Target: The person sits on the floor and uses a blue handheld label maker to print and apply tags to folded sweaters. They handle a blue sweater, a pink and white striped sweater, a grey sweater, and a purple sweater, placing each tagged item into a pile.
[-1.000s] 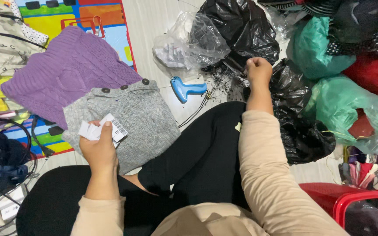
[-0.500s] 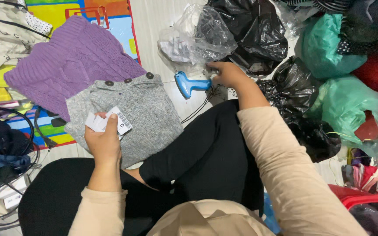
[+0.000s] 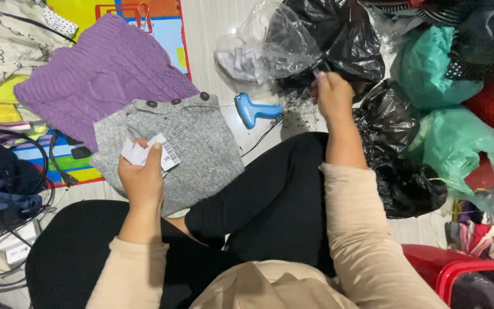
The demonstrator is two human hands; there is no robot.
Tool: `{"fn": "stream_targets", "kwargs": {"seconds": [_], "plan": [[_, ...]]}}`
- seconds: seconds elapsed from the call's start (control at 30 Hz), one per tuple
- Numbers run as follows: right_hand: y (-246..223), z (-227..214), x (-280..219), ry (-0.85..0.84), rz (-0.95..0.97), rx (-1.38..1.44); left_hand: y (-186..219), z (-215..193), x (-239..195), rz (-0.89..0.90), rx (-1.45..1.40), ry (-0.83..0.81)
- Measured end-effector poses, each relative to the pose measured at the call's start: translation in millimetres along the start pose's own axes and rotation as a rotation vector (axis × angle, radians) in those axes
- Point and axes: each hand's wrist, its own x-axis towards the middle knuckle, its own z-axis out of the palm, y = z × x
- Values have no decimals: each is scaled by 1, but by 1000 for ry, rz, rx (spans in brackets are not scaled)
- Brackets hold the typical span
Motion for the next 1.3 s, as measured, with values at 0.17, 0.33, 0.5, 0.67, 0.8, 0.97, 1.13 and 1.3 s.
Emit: {"fn": "stream_targets", "kwargs": {"seconds": [0.17,0.33,0.5,0.67,0.8,0.97,1.13,1.3], "plan": [[-6,-18,0,201,-77,16,-1,-5,-3,6,21,-10],[-34,-31,4,393,-188,29,-4,-1,-1,35,-1,3],[-45,-25,-12,160,-183,-87,-7,-5,-1,24,-1,-21],[-102,-24,-44,300,-516,202,13,0,-21,-70,-164,-92],[-148,0,-108,-418,-526,254,37,3,-40,-269,-384,-430],[-167,19,-167,-758,-590,265,51,3,-56,-266,-495,-712],[-164,23,-168,-828,-388,386,19,0,-40,-215,-391,-742],[-191,49,-152,-689,179,515,28,-2,-37,-144,-221,-770]]}}
